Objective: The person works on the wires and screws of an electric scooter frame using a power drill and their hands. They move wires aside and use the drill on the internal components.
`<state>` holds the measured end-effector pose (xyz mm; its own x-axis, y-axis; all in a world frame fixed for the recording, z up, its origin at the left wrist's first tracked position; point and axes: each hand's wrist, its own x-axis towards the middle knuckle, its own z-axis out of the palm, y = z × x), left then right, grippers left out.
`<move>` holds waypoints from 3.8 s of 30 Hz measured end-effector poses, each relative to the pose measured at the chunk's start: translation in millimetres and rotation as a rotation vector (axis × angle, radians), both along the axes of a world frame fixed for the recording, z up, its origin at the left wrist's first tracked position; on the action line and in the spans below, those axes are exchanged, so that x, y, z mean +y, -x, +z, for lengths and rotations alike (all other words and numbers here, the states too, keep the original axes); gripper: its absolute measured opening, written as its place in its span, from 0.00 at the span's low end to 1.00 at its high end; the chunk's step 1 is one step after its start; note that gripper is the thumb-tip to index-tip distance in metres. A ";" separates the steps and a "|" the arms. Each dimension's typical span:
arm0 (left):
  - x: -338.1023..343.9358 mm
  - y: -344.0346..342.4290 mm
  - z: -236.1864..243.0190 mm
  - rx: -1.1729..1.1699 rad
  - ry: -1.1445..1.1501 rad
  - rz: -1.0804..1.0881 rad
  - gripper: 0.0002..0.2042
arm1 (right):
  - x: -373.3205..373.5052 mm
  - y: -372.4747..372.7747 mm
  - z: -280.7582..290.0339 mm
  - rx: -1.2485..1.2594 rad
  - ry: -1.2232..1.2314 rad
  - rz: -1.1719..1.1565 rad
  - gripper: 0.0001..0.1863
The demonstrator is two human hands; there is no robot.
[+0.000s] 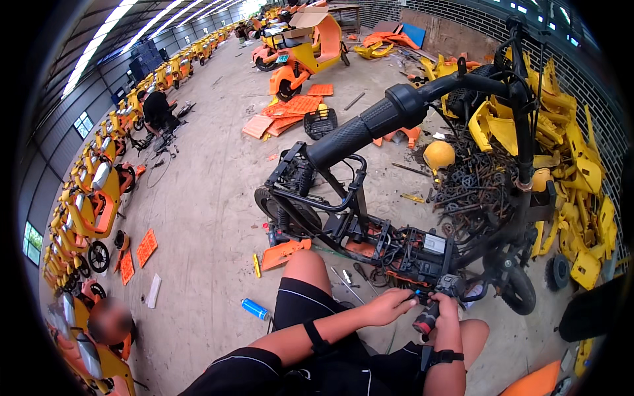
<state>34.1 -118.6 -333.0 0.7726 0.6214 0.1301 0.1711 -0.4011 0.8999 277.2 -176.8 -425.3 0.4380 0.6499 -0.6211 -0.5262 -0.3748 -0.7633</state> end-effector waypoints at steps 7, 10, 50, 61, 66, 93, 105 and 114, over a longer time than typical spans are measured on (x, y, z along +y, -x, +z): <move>7.9 7.4 -28.3 -0.070 0.277 -0.004 0.13 | 8.8 8.7 25.5 0.015 -0.056 0.037 0.13; 12.4 23.5 -34.1 -0.018 0.300 0.116 0.11 | 10.7 26.1 38.6 0.033 -0.100 0.144 0.12; 18.6 97.2 -41.2 -0.025 0.257 0.432 0.10 | 49.2 70.2 46.4 0.073 -0.208 0.426 0.12; 38.1 67.5 -33.5 0.137 0.180 0.433 0.18 | 37.0 46.3 83.3 0.032 -0.339 0.559 0.19; 40.6 59.7 -34.5 0.041 0.208 0.456 0.17 | 24.3 44.6 100.7 0.132 -0.388 0.639 0.28; 32.8 63.6 -8.1 -0.066 0.289 0.238 0.14 | 20.7 40.8 106.0 0.130 -0.341 0.726 0.33; 30.5 54.5 -9.9 0.101 0.106 0.196 0.14 | 14.5 19.0 97.8 0.125 -0.289 0.806 0.33; 32.2 64.7 9.7 0.208 -0.002 0.091 0.13 | 8.2 28.4 109.1 0.156 -0.289 0.801 0.35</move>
<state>-30.6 -86.4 -323.2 0.7236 0.6897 -0.0246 0.3881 -0.3771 0.8409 248.8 -168.6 -316.2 -0.2962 0.8679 -0.3988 -0.2932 -0.4800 -0.8268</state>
